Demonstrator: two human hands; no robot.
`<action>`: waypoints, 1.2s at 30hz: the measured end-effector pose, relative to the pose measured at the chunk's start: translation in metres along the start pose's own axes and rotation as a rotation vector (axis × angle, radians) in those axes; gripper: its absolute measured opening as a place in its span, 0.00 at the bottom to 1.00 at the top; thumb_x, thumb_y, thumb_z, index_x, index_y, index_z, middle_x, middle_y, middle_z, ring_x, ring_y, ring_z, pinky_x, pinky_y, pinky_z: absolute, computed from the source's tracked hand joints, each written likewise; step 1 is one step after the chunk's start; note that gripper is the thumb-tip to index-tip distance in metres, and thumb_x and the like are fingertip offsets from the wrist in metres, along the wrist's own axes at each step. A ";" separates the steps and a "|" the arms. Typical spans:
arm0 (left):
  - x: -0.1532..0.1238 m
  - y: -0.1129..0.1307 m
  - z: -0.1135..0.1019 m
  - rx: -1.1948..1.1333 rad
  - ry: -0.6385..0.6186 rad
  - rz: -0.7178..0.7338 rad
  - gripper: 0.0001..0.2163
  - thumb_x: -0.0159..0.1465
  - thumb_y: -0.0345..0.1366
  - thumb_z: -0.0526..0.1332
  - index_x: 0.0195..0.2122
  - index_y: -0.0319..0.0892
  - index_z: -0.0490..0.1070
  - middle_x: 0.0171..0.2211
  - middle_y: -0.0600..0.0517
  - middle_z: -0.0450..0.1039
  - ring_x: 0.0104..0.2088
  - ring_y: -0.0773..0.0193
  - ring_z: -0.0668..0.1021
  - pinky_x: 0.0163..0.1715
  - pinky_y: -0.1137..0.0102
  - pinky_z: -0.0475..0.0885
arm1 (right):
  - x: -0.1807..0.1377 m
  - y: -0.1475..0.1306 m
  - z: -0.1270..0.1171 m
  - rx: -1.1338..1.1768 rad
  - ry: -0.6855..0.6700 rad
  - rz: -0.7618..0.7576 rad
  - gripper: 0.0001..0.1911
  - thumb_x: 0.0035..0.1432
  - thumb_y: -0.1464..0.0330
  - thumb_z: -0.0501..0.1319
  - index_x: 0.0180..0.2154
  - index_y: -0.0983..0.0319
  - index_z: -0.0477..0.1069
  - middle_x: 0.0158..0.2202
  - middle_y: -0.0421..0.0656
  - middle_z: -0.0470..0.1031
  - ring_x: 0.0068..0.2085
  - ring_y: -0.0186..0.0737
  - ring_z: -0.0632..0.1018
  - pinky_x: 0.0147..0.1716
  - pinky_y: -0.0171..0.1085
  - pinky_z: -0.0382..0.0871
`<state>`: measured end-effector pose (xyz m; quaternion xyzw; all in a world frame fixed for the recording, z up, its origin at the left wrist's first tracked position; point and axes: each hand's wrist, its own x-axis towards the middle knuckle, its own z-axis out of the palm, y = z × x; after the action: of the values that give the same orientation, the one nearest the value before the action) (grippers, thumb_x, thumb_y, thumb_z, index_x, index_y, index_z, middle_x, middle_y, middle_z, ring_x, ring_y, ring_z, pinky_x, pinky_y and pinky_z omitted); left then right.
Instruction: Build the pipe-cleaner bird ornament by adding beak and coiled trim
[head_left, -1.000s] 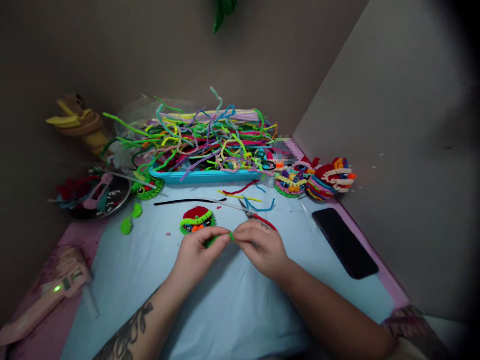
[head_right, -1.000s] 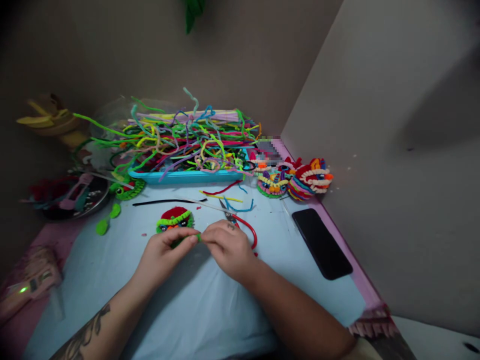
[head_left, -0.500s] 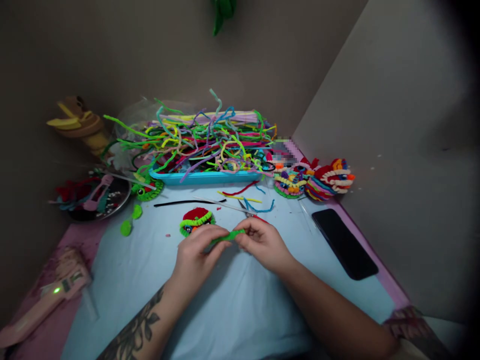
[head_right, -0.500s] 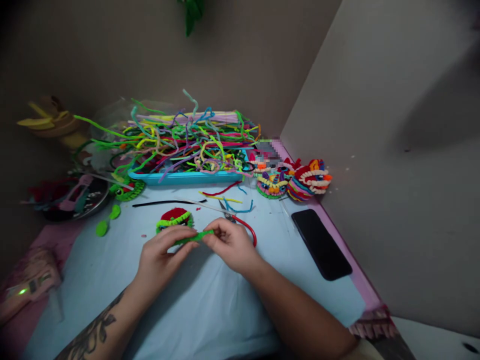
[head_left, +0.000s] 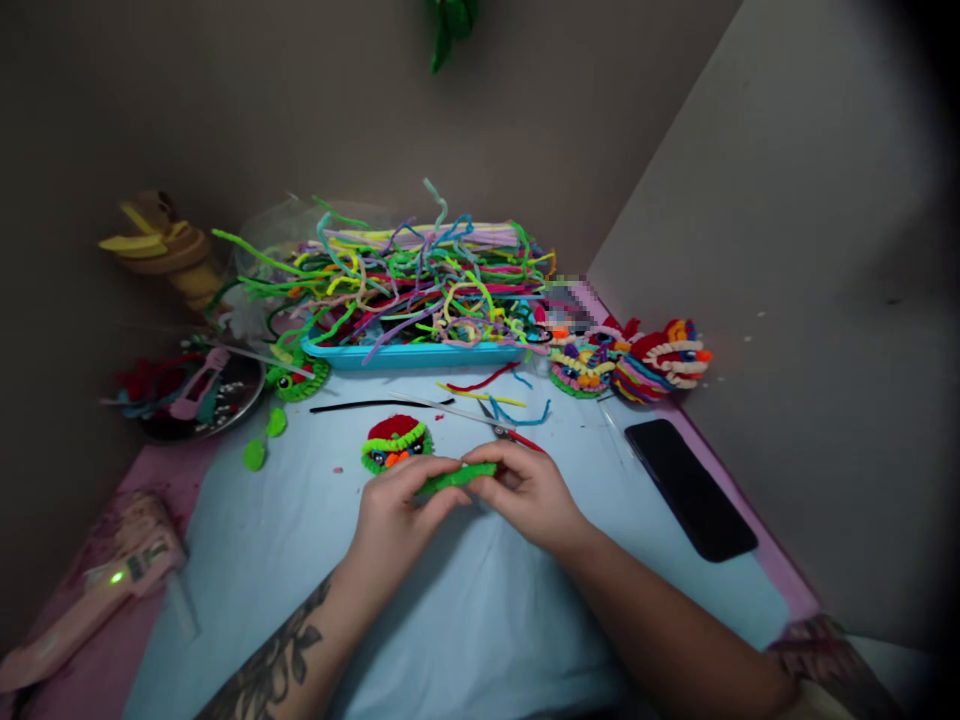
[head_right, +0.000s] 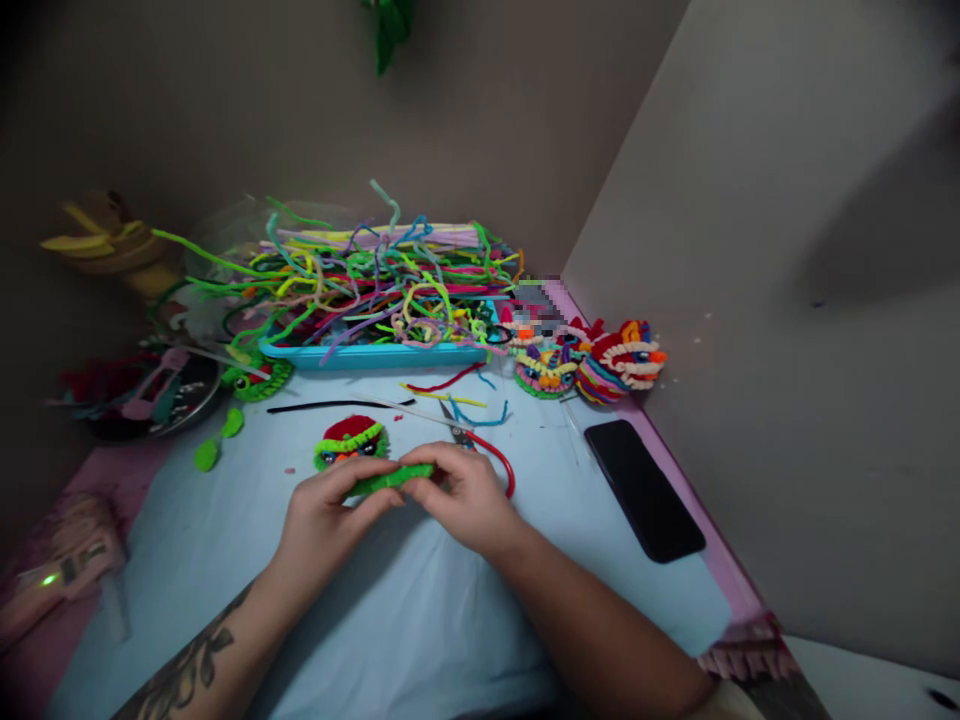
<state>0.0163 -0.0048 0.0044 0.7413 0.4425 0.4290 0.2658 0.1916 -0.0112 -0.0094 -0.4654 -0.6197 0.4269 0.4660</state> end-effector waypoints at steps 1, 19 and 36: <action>-0.001 0.000 0.000 0.030 0.013 0.036 0.08 0.54 0.32 0.68 0.36 0.41 0.77 0.32 0.51 0.80 0.32 0.63 0.80 0.35 0.70 0.76 | 0.001 0.000 0.000 0.029 0.023 0.020 0.06 0.52 0.70 0.63 0.35 0.59 0.74 0.31 0.41 0.77 0.30 0.35 0.76 0.29 0.32 0.70; -0.001 0.001 0.000 -0.022 0.018 -0.021 0.03 0.57 0.30 0.65 0.32 0.40 0.76 0.29 0.52 0.79 0.29 0.67 0.79 0.30 0.76 0.73 | 0.002 -0.003 0.000 -0.035 0.066 -0.073 0.04 0.52 0.72 0.63 0.32 0.59 0.75 0.30 0.41 0.76 0.33 0.37 0.76 0.31 0.34 0.70; 0.001 0.002 0.002 -0.235 -0.004 -0.379 0.05 0.54 0.34 0.66 0.30 0.40 0.78 0.23 0.52 0.79 0.22 0.66 0.77 0.22 0.75 0.72 | 0.002 -0.007 0.001 -0.082 0.073 -0.284 0.09 0.53 0.76 0.63 0.35 0.58 0.78 0.33 0.43 0.80 0.35 0.37 0.80 0.37 0.35 0.75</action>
<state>0.0187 -0.0054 0.0055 0.6097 0.5201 0.4185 0.4273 0.1893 -0.0107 -0.0026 -0.4072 -0.6786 0.3138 0.5246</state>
